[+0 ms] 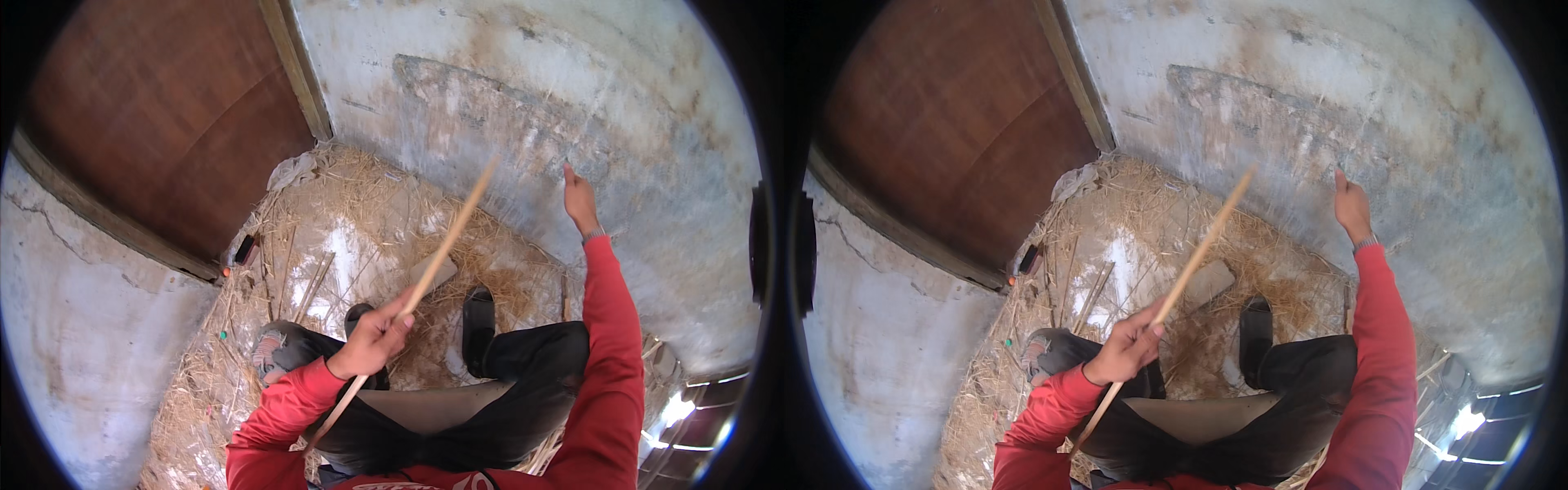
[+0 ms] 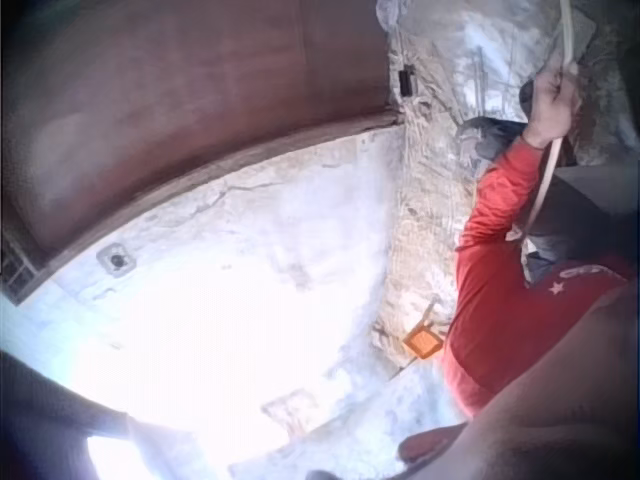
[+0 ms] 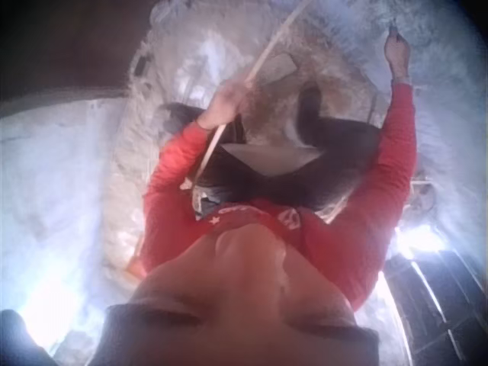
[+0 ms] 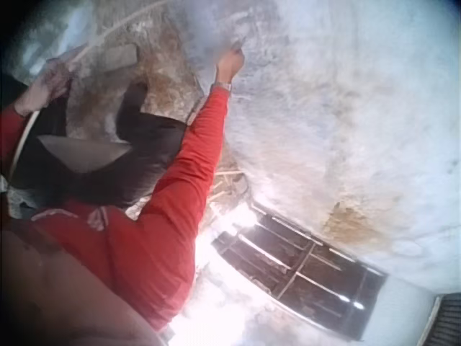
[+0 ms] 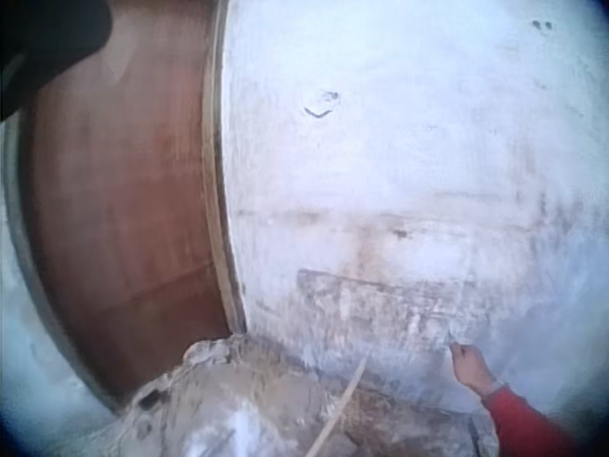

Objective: The person shaves a wooden stick using a large blade and then a smaller utility knife while sitting on a floor covered in wood shavings.

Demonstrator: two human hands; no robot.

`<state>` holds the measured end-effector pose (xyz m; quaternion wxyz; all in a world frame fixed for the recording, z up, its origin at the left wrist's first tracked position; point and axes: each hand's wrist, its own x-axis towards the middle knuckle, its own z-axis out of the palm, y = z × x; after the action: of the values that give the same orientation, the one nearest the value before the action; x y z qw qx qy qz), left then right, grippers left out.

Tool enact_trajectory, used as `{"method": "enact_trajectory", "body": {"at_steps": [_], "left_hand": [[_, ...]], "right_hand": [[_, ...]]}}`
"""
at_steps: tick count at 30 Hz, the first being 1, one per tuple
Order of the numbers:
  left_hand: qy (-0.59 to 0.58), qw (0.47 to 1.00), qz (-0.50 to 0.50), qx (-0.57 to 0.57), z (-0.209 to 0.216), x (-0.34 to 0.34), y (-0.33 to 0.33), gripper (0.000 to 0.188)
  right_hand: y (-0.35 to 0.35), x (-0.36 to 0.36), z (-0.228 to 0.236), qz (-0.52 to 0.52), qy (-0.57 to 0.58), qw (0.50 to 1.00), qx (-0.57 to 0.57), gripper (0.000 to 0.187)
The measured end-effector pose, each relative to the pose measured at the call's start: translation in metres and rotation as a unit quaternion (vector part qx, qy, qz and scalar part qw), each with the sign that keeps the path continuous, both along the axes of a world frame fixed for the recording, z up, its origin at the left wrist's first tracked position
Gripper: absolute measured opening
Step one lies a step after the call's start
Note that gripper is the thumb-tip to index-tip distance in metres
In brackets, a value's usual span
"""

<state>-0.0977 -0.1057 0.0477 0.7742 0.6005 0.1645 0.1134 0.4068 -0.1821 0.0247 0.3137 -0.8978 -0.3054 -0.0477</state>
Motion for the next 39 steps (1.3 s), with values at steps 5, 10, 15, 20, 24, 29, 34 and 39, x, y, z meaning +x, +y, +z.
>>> {"method": "enact_trajectory", "body": {"at_steps": [5,10,15,20,24,29,34,39], "left_hand": [[0.030,0.998,0.016,-0.060,0.018,0.024,0.028,0.053],[0.047,0.998,-0.029,-0.037,0.014,0.035,0.050,0.052],[0.025,0.995,0.087,-0.041,0.007,0.039,0.057,0.050],[0.009,0.988,0.155,0.002,0.011,0.050,0.070,0.052],[0.007,0.995,0.101,0.007,0.009,0.046,0.065,0.051],[0.024,0.997,0.018,-0.066,0.000,0.033,0.041,0.052],[0.037,0.992,0.029,-0.119,0.000,0.032,0.029,0.049],[0.021,0.993,0.057,-0.103,-0.004,0.029,0.026,0.048]], "right_hand": [[-0.005,-0.094,0.061,0.101,0.116,0.985,0.071,0.067],[0.008,-0.202,0.072,0.305,0.075,0.949,0.012,0.056],[0.010,-0.261,0.079,0.408,0.086,0.906,-0.075,0.051],[0.022,-0.248,0.058,0.417,0.097,0.903,-0.047,0.053],[0.018,-0.250,0.066,0.415,0.074,0.906,-0.049,0.053],[0.004,-0.268,0.070,0.432,0.055,0.897,-0.077,0.054],[0.000,-0.281,0.065,0.430,0.056,0.894,-0.114,0.053],[0.012,-0.278,0.058,0.405,0.018,0.906,-0.119,0.057]]}}
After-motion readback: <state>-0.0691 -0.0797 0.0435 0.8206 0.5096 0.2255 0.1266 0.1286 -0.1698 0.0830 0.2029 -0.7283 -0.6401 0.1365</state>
